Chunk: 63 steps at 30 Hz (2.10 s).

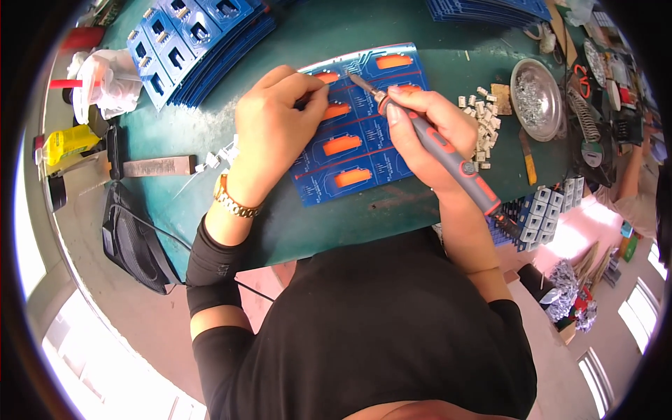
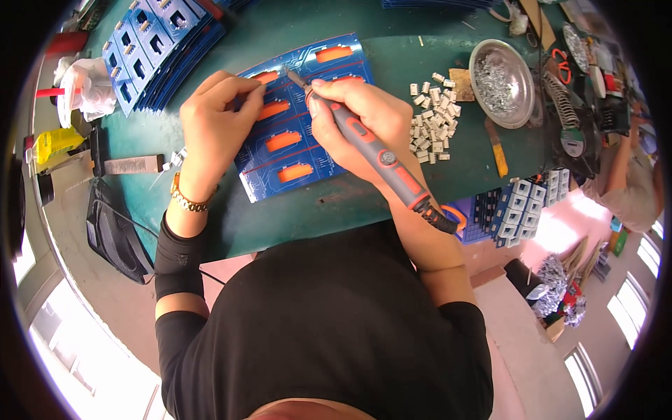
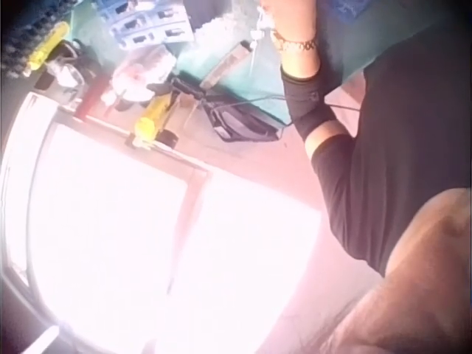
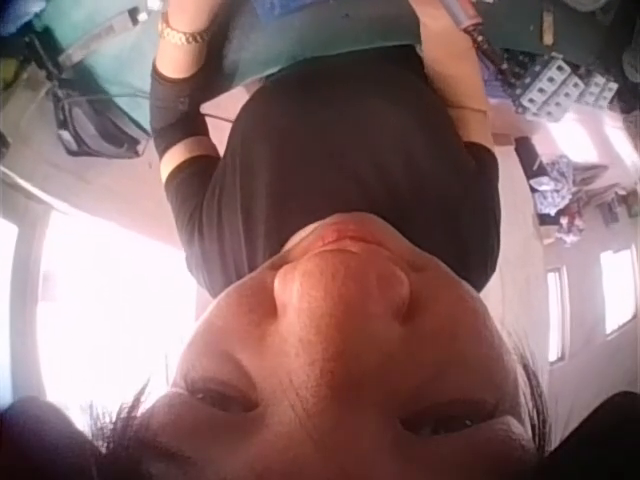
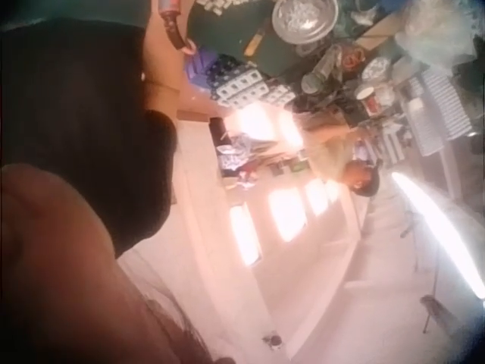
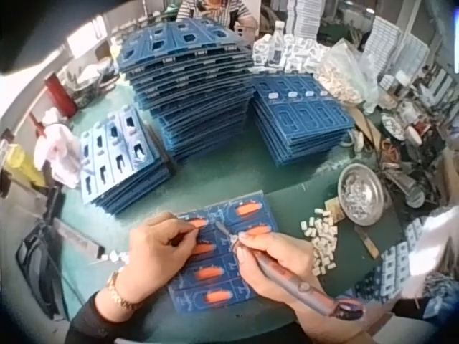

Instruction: The person solders wires onto a series of blue electronic component boards at a workstation, using a soldering iron and solder wire.

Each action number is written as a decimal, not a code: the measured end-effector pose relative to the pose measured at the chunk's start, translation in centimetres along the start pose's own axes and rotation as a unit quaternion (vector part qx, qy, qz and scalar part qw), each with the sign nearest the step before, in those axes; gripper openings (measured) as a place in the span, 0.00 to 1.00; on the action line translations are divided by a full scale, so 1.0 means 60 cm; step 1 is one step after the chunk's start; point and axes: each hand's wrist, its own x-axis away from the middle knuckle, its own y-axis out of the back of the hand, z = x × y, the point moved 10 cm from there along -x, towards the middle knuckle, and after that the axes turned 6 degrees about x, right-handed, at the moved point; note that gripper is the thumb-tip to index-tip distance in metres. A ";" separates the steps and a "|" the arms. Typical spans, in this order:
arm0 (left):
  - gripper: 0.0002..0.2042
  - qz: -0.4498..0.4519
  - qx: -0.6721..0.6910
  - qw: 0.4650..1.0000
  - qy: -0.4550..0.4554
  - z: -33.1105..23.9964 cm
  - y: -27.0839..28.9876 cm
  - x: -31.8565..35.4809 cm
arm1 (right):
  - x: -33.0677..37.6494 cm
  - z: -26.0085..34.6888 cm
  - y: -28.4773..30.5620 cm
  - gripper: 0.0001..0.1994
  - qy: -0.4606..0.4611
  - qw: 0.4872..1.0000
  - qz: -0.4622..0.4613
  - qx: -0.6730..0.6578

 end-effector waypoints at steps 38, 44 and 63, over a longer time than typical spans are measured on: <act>0.13 0.095 -0.094 0.987 0.089 0.079 0.032 0.001 | 0.077 -0.157 0.568 0.12 -0.189 0.900 -0.382 0.095; 0.09 0.097 0.082 0.971 0.202 0.151 0.059 0.027 | 0.119 -0.210 0.539 0.22 -0.189 0.881 -0.423 -0.091; 0.11 0.058 0.633 0.723 0.272 -0.052 -0.049 0.091 | 0.160 -0.023 0.088 0.13 -0.273 0.917 0.002 -0.292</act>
